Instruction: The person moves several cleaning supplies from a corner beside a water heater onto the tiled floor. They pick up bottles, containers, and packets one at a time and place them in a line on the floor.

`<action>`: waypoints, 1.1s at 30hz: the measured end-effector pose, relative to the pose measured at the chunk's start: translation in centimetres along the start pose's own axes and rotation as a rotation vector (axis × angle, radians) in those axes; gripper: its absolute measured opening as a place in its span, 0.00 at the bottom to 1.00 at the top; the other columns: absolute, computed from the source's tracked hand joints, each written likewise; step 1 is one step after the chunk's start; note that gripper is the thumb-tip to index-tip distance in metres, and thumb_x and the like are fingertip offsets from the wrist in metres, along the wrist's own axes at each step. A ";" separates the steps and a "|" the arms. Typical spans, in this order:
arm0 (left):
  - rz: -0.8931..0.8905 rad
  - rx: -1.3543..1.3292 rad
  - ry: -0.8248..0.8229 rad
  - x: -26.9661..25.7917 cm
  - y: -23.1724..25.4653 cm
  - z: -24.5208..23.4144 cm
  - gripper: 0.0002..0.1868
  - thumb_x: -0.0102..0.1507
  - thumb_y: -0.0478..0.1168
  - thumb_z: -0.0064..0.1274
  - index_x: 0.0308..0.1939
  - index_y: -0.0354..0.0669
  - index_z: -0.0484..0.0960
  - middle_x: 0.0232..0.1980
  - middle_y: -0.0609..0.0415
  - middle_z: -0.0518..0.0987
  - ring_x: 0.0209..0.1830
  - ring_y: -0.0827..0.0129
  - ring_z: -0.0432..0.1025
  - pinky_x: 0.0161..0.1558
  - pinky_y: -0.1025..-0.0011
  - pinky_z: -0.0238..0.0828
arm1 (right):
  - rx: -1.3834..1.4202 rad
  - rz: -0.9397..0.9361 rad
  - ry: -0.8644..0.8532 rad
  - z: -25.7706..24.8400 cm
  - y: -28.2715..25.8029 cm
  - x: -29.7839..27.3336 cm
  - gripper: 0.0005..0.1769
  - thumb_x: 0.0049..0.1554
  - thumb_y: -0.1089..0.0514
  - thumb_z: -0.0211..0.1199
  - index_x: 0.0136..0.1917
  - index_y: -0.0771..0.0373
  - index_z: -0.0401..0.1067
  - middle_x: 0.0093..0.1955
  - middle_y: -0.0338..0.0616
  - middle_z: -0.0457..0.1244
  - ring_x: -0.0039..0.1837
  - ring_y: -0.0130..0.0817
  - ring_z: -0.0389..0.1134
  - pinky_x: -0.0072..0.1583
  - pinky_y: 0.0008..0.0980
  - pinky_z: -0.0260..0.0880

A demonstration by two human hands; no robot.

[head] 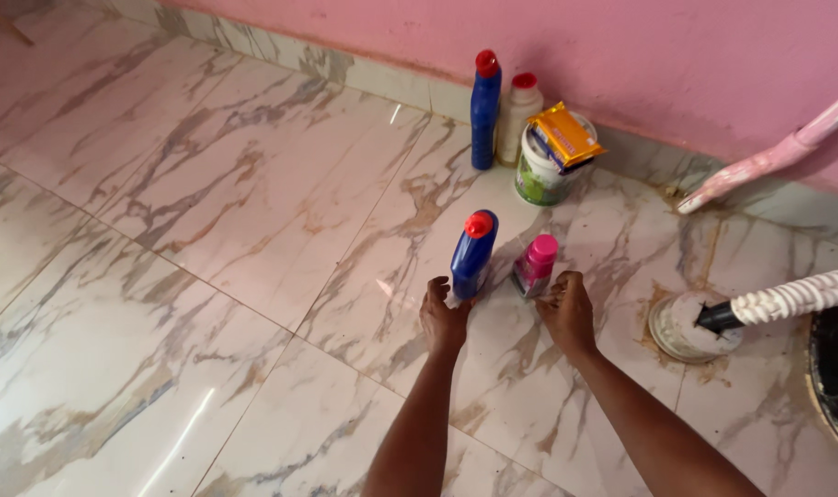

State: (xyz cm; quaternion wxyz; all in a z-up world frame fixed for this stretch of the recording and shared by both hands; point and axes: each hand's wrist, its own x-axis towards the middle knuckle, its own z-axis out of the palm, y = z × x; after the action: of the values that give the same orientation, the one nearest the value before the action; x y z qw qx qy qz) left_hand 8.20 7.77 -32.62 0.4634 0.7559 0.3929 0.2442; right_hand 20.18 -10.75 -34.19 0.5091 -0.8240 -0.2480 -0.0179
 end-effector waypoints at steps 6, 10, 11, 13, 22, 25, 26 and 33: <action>0.052 -0.030 0.069 0.2 -2.0 2.8 0.22 0.54 0.38 0.68 0.51 0.44 0.80 0.50 0.45 0.84 0.52 0.50 0.78 0.53 0.57 0.72 | -0.009 0.060 0.025 2.5 1.7 0.6 0.18 0.54 0.62 0.72 0.49 0.64 0.63 0.43 0.46 0.64 0.43 0.36 0.70 0.47 0.32 0.71; 0.052 -0.046 0.067 1.2 -1.6 4.9 0.21 0.54 0.37 0.68 0.51 0.43 0.81 0.50 0.44 0.83 0.52 0.48 0.77 0.52 0.56 0.72 | -0.144 0.044 -0.029 3.3 2.0 2.4 0.22 0.53 0.55 0.76 0.49 0.63 0.63 0.42 0.47 0.64 0.43 0.42 0.68 0.47 0.39 0.69; 0.062 -0.052 0.073 1.6 -1.5 5.3 0.22 0.54 0.37 0.68 0.51 0.43 0.81 0.50 0.44 0.82 0.51 0.49 0.77 0.52 0.56 0.72 | -0.171 0.002 -0.030 3.5 2.0 2.8 0.22 0.54 0.53 0.75 0.49 0.63 0.64 0.43 0.48 0.64 0.44 0.43 0.68 0.47 0.41 0.68; 0.082 -0.060 0.090 2.5 -1.5 6.0 0.22 0.54 0.36 0.68 0.53 0.43 0.81 0.50 0.44 0.82 0.51 0.51 0.77 0.52 0.57 0.73 | -0.252 -0.081 -0.010 4.0 1.9 3.4 0.22 0.55 0.50 0.74 0.49 0.62 0.65 0.44 0.49 0.63 0.46 0.47 0.67 0.47 0.45 0.67; 0.161 0.204 -0.027 5.5 -2.9 6.1 0.37 0.52 0.45 0.71 0.66 0.54 0.78 0.45 0.50 0.76 0.45 0.57 0.74 0.48 0.60 0.72 | -0.568 0.028 0.008 6.2 0.9 5.5 0.21 0.59 0.41 0.69 0.53 0.57 0.70 0.47 0.48 0.67 0.49 0.52 0.70 0.44 0.53 0.67; 0.147 0.188 -0.005 5.0 -2.6 6.3 0.39 0.53 0.47 0.70 0.68 0.55 0.76 0.45 0.51 0.76 0.46 0.58 0.74 0.48 0.60 0.72 | -0.573 0.103 -0.018 6.4 0.7 6.5 0.22 0.58 0.39 0.69 0.53 0.55 0.71 0.46 0.48 0.70 0.47 0.53 0.72 0.43 0.53 0.67; 0.146 0.203 -0.003 5.2 -2.4 6.2 0.38 0.53 0.47 0.70 0.67 0.56 0.77 0.45 0.51 0.76 0.46 0.58 0.74 0.48 0.60 0.72 | -0.532 0.111 -0.014 6.4 0.6 7.0 0.22 0.57 0.38 0.69 0.53 0.55 0.71 0.46 0.47 0.71 0.46 0.52 0.72 0.44 0.53 0.68; 0.194 0.219 0.029 4.7 -2.9 6.5 0.31 0.57 0.48 0.67 0.65 0.58 0.79 0.43 0.52 0.78 0.45 0.59 0.75 0.48 0.59 0.73 | -0.610 0.219 -0.114 7.4 2.7 11.9 0.24 0.55 0.34 0.69 0.53 0.51 0.72 0.44 0.47 0.72 0.46 0.53 0.73 0.44 0.52 0.68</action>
State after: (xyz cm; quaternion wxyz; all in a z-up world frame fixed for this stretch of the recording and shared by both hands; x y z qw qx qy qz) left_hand 14.61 9.03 -38.09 0.3467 0.8327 0.3488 0.2543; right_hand 30.10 -0.78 -36.66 0.2228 -0.9600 -0.1691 0.0099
